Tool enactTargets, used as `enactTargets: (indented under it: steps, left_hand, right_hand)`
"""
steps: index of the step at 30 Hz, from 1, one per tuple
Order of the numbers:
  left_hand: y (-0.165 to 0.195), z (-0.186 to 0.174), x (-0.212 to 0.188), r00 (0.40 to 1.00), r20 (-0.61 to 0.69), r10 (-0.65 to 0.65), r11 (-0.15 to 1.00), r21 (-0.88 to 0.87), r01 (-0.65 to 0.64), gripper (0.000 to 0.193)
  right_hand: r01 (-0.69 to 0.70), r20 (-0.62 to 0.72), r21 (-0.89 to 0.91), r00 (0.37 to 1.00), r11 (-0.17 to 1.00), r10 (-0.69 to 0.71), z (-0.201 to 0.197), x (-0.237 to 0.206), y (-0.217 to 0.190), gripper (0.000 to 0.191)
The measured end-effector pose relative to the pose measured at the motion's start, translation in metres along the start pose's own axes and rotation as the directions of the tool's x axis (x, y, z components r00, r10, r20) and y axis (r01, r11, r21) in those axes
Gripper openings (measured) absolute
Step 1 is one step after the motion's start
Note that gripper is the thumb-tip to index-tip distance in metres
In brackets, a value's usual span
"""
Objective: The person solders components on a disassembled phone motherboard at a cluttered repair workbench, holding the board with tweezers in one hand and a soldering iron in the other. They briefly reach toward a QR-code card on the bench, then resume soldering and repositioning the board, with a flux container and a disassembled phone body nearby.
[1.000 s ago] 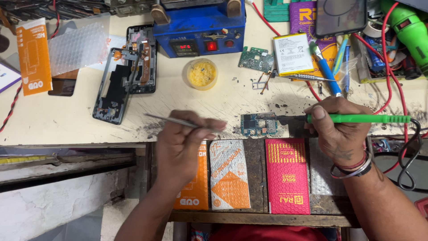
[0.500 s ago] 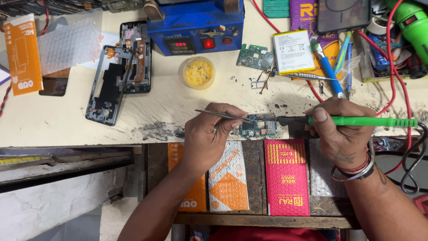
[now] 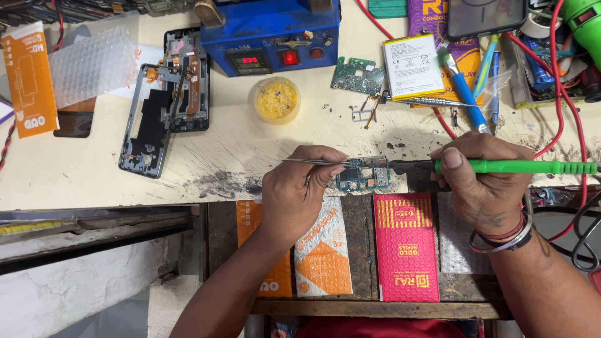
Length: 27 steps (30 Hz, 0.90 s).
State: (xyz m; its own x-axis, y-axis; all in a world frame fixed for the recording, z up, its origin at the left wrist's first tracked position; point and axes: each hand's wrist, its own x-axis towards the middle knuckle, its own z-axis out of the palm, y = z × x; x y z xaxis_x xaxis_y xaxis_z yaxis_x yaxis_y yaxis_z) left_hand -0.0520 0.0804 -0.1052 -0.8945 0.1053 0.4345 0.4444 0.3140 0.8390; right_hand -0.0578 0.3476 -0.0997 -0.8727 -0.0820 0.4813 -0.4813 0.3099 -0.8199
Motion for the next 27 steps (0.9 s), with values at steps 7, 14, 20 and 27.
enactTargets:
  steps: [7,14,20,27]
  left_hand:
    - [-0.0002,0.0005,-0.0004,1.000,-0.004,-0.021,1.000,0.017,0.021,0.010]
    - [0.0011,-0.0009,-0.0016,1.000,-0.012,-0.021,0.999,0.033,0.021,0.010]
    - [0.0018,-0.0009,-0.0023,1.000,-0.011,-0.018,0.998,0.062,0.019,0.011]
    - [0.0011,-0.0019,-0.0052,1.000,0.003,0.012,0.994,0.112,-0.012,0.011]
  right_hand:
    - [0.026,0.002,-0.039,1.000,0.999,-0.026,-0.0010,-0.0008,0.0026,0.025]
    - [0.035,0.004,-0.031,0.999,0.999,-0.035,-0.0014,-0.0011,0.0038,0.028]
    - [0.019,0.002,-0.023,1.000,1.000,-0.019,-0.0002,-0.0009,0.0030,0.026]
    - [0.028,0.005,-0.048,1.000,0.998,-0.028,-0.0011,-0.0005,0.0032,0.024]
